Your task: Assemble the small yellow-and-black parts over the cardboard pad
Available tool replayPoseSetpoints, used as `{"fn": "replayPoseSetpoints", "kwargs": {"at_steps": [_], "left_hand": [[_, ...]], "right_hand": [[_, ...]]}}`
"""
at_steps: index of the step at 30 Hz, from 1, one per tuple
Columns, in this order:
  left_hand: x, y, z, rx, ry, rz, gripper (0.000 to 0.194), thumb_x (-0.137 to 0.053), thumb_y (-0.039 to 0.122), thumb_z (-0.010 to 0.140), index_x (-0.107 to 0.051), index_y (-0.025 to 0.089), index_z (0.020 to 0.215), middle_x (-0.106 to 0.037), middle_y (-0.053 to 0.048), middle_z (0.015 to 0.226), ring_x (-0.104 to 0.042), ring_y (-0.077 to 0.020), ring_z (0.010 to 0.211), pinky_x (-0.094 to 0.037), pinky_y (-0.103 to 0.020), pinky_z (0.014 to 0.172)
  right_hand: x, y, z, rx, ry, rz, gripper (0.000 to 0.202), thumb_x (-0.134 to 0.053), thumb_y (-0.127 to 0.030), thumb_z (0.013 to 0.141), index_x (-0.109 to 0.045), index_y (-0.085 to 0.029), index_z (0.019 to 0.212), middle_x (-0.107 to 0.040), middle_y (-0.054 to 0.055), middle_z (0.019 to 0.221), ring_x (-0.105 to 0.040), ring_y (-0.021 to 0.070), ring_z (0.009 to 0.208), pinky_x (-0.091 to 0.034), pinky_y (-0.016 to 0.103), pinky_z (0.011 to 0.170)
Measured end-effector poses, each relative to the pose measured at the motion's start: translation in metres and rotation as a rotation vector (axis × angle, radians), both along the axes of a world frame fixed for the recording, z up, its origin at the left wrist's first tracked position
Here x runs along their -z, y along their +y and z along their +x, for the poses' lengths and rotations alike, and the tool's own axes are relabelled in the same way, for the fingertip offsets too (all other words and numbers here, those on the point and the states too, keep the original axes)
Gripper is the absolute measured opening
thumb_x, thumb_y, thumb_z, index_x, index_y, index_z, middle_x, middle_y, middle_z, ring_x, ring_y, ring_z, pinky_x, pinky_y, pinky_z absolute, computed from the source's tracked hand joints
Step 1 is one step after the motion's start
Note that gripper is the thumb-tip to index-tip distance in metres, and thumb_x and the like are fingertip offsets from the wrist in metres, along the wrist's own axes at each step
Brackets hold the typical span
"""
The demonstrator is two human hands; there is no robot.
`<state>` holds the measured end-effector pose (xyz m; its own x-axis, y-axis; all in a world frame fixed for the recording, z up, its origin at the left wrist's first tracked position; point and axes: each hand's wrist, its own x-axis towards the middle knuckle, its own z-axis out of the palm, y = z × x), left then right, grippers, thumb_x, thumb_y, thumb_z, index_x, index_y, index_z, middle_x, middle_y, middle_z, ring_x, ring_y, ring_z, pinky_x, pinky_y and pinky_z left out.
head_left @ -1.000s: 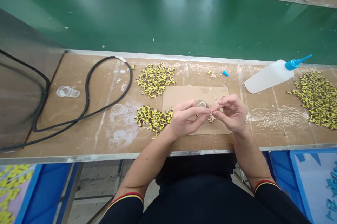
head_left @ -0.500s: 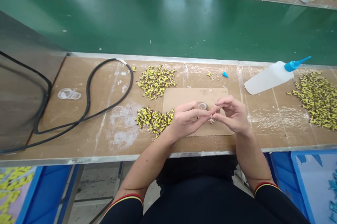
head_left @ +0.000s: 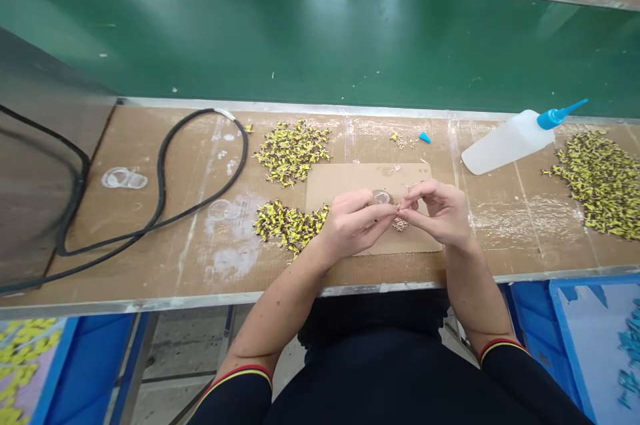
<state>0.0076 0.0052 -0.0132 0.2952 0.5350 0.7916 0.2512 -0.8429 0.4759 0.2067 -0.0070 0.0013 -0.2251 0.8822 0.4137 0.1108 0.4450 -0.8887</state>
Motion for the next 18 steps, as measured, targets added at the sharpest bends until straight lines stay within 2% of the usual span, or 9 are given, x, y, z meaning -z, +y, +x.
{"fn": "replayPoseSetpoints", "kwargs": {"at_steps": [3,6,9,15,17,18], "left_hand": [[0.0,0.002,-0.001,-0.031,0.057,0.076,0.007,-0.07,0.014,0.092,-0.07,0.02,0.095,-0.051,0.005,0.064,-0.044,-0.0085,0.054,-0.036,-0.023,0.053],[0.002,0.002,-0.001,-0.056,0.049,0.079,0.007,-0.069,0.013,0.092,-0.069,0.02,0.092,-0.05,0.006,0.064,-0.044,-0.0091,0.054,-0.037,-0.024,0.054],[0.003,-0.001,0.001,-0.076,0.013,0.017,0.006,-0.07,0.015,0.092,-0.07,0.021,0.093,-0.052,0.006,0.064,-0.047,-0.0087,0.054,-0.041,-0.023,0.056],[0.0,0.001,-0.001,-0.065,0.022,-0.128,0.004,-0.068,0.018,0.094,-0.072,0.02,0.093,-0.06,0.002,0.072,-0.054,-0.0091,0.06,-0.045,-0.022,0.058],[-0.001,0.009,-0.01,-0.103,0.049,-0.171,0.008,-0.068,0.023,0.094,-0.074,0.02,0.099,-0.058,0.002,0.072,-0.054,-0.0108,0.063,-0.046,-0.025,0.06],[-0.001,0.013,-0.016,-0.131,0.051,-0.195,0.017,-0.068,0.028,0.094,-0.075,0.02,0.107,-0.056,0.002,0.073,-0.053,-0.0121,0.065,-0.047,-0.026,0.062]], "right_hand": [[-0.004,0.002,-0.001,0.018,-0.05,0.012,0.012,-0.082,-0.02,0.083,-0.076,-0.026,0.091,-0.078,-0.001,0.076,-0.068,0.014,0.063,-0.055,0.03,0.056],[-0.007,0.004,-0.003,0.011,-0.09,0.022,0.007,-0.081,-0.022,0.084,-0.079,-0.027,0.087,-0.08,0.0,0.078,-0.071,0.0156,0.067,-0.057,0.031,0.059],[-0.01,0.003,-0.004,0.006,-0.122,0.032,0.004,-0.079,-0.024,0.087,-0.08,-0.028,0.085,-0.08,0.0,0.079,-0.072,0.0168,0.069,-0.059,0.032,0.061],[-0.006,0.006,-0.003,0.014,-0.198,0.023,0.01,-0.07,-0.027,0.094,-0.075,-0.026,0.086,-0.076,0.0,0.076,-0.063,0.0147,0.064,-0.051,0.03,0.056],[0.0,0.012,0.002,0.044,-0.227,0.016,0.013,-0.067,-0.028,0.095,-0.073,-0.024,0.084,-0.074,0.0,0.074,-0.058,0.0132,0.059,-0.046,0.029,0.054],[0.003,0.015,0.005,0.069,-0.256,0.016,0.014,-0.066,-0.028,0.095,-0.072,-0.024,0.083,-0.072,-0.001,0.073,-0.055,0.0124,0.057,-0.043,0.028,0.052]]}}
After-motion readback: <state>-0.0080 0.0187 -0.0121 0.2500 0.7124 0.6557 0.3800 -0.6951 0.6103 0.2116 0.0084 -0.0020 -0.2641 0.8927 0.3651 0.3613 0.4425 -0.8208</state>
